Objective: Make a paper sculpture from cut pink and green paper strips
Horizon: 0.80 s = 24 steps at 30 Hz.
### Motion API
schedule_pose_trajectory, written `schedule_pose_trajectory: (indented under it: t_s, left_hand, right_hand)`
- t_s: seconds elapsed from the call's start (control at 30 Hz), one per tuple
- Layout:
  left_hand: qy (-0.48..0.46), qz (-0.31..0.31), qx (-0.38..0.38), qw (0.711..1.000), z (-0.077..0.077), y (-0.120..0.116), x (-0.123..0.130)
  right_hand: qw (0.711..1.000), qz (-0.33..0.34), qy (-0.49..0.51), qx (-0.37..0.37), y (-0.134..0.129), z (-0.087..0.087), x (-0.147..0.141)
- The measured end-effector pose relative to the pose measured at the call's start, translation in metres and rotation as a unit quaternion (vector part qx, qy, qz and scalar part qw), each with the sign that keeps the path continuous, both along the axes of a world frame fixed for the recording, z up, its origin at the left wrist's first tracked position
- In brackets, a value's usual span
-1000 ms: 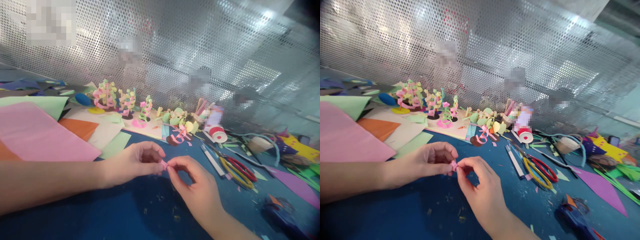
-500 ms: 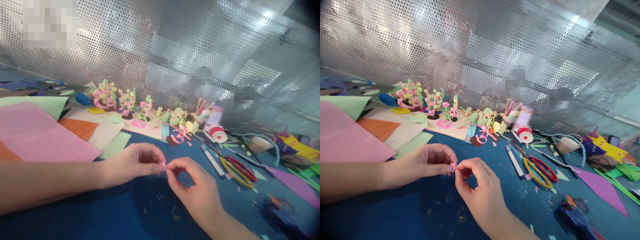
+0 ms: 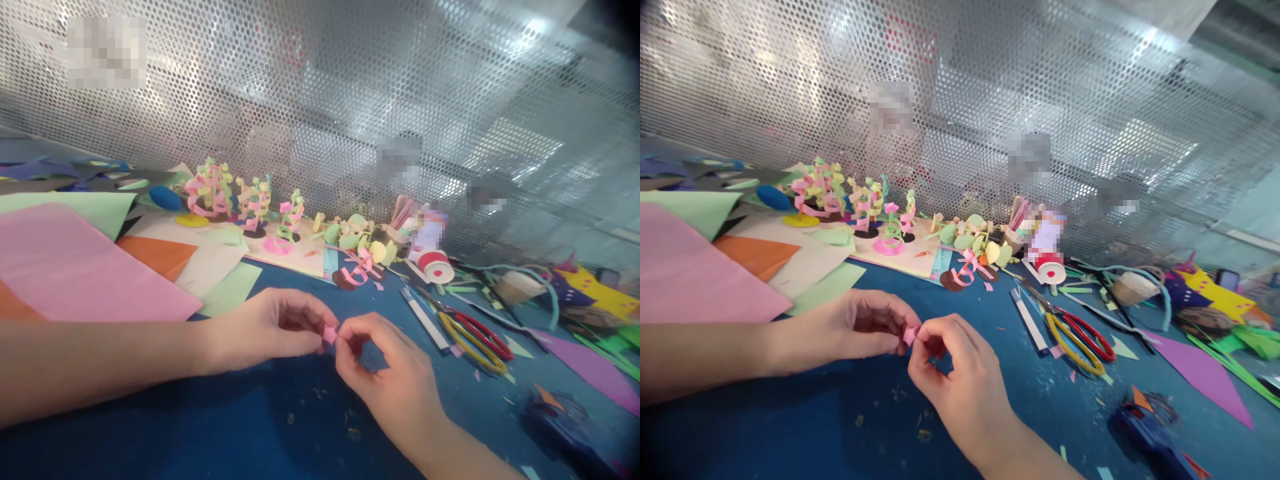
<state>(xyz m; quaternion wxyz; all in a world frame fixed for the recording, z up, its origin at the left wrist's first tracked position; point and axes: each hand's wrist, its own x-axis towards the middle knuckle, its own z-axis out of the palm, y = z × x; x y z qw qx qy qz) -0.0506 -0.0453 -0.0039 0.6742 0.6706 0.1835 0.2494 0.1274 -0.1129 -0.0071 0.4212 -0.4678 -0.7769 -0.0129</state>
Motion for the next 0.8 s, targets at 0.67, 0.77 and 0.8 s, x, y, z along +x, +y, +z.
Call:
schedule_pose_trajectory:
  t_s: [0.67, 0.77, 0.8]
  left_hand:
    - [0.003, 0.012, 0.009, 1.0, -0.0074, -0.0021, 0.0008]
    - [0.006, 0.033, 0.005, 0.999, -0.0093, 0.0005, 0.0017]
    - [0.006, 0.044, 0.008, 0.999, -0.0091, 0.0013, 0.0022]
  right_hand:
    - [0.995, 0.018, -0.083, 0.061, -0.0031, 0.0005, 0.0005]
    - [0.991, 0.035, -0.112, 0.07, -0.0011, 0.0002, 0.0035]
    - [0.991, 0.035, -0.111, 0.064, -0.0002, -0.0001, 0.0045]
